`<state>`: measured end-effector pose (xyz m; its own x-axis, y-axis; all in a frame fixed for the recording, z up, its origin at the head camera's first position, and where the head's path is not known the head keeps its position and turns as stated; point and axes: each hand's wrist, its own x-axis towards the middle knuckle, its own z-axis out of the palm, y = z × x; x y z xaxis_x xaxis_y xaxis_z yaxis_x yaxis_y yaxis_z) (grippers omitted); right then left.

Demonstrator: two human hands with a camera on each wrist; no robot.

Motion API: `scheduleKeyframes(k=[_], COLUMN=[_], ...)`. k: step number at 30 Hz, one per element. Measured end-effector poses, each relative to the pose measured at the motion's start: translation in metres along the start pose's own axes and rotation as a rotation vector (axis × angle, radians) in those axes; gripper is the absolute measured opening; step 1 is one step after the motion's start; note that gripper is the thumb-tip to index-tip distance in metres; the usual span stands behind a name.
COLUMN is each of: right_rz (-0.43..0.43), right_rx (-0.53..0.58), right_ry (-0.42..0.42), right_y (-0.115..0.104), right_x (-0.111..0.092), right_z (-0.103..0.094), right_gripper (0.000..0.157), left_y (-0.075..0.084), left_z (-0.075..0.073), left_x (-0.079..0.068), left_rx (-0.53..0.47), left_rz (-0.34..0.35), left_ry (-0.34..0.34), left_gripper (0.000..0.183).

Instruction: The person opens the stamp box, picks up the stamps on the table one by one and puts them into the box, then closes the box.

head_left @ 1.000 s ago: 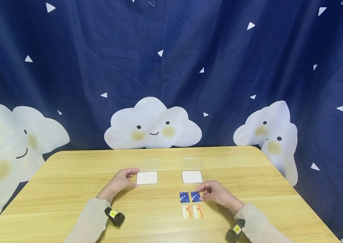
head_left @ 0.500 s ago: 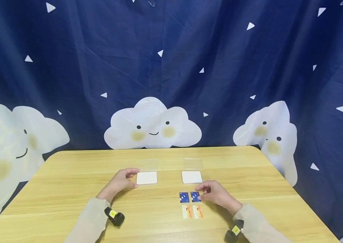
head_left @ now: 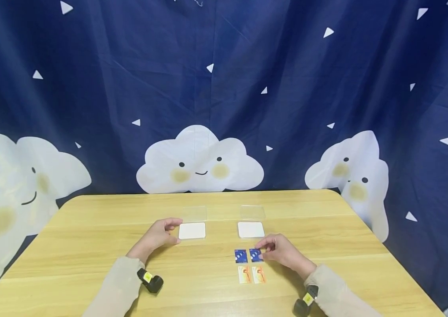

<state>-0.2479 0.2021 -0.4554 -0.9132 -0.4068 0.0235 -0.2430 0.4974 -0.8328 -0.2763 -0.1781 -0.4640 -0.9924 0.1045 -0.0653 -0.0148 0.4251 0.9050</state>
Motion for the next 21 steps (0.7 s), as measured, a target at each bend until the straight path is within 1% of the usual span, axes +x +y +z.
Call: scheduleKeyframes(k=[6, 10, 21], right_rz=[-0.009, -0.006, -0.006], right_rx=[0.016, -0.007, 0.003], right_ry=[-0.005, -0.004, -0.023], right_y=[-0.0019, -0.0025, -0.0009], right_x=[-0.0013, -0.0013, -0.0010], right_z=[-0.0009, -0.0007, 0.0000], right_gripper=[0.022, 0.021, 0.022], left_y=[0.0004, 0.0010, 0.0015], left_z=[-0.0004, -0.0004, 0.0005], left_x=[0.0011, 0.0010, -0.0007], left_rx=[0.003, 0.002, 0.011], left_rz=[0.015, 0.017, -0.011], left_ry=[-0.007, -0.008, 0.002], left_gripper=[0.061, 0.061, 0.061])
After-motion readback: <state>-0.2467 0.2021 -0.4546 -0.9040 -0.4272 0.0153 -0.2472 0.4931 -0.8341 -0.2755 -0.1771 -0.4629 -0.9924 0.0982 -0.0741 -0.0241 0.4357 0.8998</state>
